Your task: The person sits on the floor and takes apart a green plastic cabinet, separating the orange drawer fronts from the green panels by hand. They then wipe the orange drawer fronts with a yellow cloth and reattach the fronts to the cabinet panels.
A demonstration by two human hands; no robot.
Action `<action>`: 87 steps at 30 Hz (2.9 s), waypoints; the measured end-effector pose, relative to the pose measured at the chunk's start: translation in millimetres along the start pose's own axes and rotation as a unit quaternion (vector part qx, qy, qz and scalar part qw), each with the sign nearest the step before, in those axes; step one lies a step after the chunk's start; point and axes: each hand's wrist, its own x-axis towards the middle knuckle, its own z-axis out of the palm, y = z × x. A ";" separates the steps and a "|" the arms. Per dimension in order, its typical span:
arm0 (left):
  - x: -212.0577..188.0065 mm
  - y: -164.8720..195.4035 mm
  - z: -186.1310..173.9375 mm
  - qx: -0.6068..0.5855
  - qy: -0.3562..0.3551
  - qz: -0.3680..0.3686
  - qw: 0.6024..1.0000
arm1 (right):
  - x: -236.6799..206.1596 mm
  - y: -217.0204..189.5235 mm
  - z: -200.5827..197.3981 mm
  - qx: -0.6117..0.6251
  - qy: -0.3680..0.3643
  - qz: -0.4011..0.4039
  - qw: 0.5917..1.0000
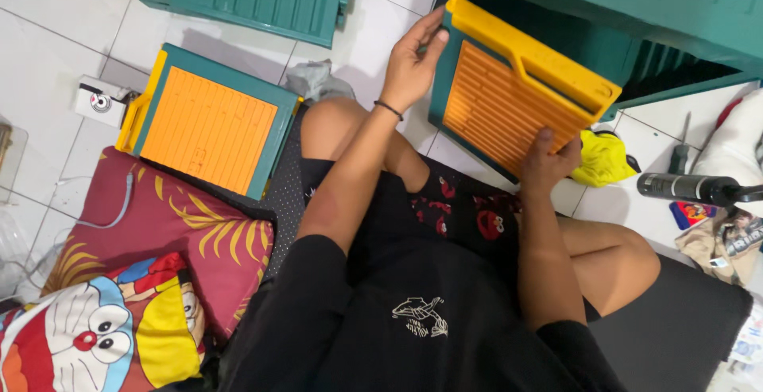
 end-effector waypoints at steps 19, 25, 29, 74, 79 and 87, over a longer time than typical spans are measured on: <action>26.9 -11.4 16.3 0.064 0.105 0.029 0.992 | 42.7 11.1 64.2 0.249 0.017 0.039 0.968; 33.9 -2.2 14.8 0.056 0.106 0.047 0.992 | 49.7 6.8 68.7 0.215 0.004 0.014 0.976; 28.5 -11.8 4.4 0.034 0.093 0.063 0.993 | 56.5 2.6 66.8 0.158 -0.004 -0.019 0.987; 8.2 -70.3 -25.6 0.313 -0.110 -0.159 0.930 | 29.8 23.0 66.4 0.169 0.018 0.002 0.985; 1.9 -78.7 -29.7 0.378 -0.130 -0.210 0.892 | 23.8 19.9 64.0 0.138 -0.004 0.002 0.990; 5.4 -74.8 -23.0 0.390 -0.043 -0.200 0.898 | 9.8 24.7 47.1 0.065 -0.078 0.001 0.995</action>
